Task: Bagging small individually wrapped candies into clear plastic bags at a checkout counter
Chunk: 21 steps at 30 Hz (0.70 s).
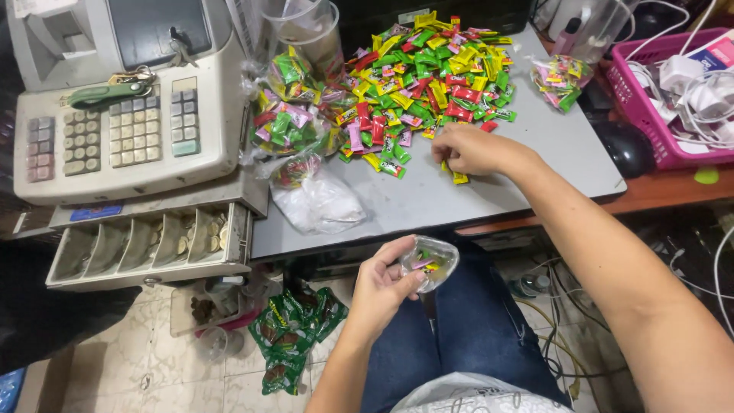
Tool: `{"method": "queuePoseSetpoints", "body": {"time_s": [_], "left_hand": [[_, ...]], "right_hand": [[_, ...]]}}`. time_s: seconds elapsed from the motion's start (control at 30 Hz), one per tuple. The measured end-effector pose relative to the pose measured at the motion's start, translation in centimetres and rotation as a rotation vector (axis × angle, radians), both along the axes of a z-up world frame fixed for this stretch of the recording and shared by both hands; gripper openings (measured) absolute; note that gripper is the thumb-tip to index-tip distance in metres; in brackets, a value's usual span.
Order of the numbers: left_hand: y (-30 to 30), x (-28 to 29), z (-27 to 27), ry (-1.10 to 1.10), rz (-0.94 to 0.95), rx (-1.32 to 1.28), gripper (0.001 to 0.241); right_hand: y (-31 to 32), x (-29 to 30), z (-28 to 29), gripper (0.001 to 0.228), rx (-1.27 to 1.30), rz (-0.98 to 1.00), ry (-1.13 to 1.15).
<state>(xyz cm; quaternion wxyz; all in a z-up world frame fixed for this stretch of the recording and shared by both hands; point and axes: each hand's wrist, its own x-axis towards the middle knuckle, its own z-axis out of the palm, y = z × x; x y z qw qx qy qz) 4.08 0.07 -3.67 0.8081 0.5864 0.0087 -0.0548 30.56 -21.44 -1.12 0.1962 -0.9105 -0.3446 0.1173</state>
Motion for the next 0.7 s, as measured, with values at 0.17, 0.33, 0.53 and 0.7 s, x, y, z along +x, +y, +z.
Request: {"method": "queuePoseSetpoints", "body": {"time_s": [0.17,0.33,0.53,0.7], "left_hand": [[-0.5,0.8,0.5,0.001,0.022,0.001,0.063],[-0.9,2.0,-0.6,0.097,0.026,-0.074,0.068],[0.0,2.1,0.8,0.1,0.028,-0.161,0.072],[0.3,0.2,1.4,0.078,0.018,-0.155,0.071]], "right_hand": [[0.4,-2.1,3.0,0.02,0.026,-0.066,0.051],[-0.5,-5.8,2.8,0.013,0.49,0.026,-0.154],[2.2,-17.4,1.8,0.026,0.337,0.351,0.011],[1.9,-22.8,14.2,0.032,0.528,0.755,0.207]]}}
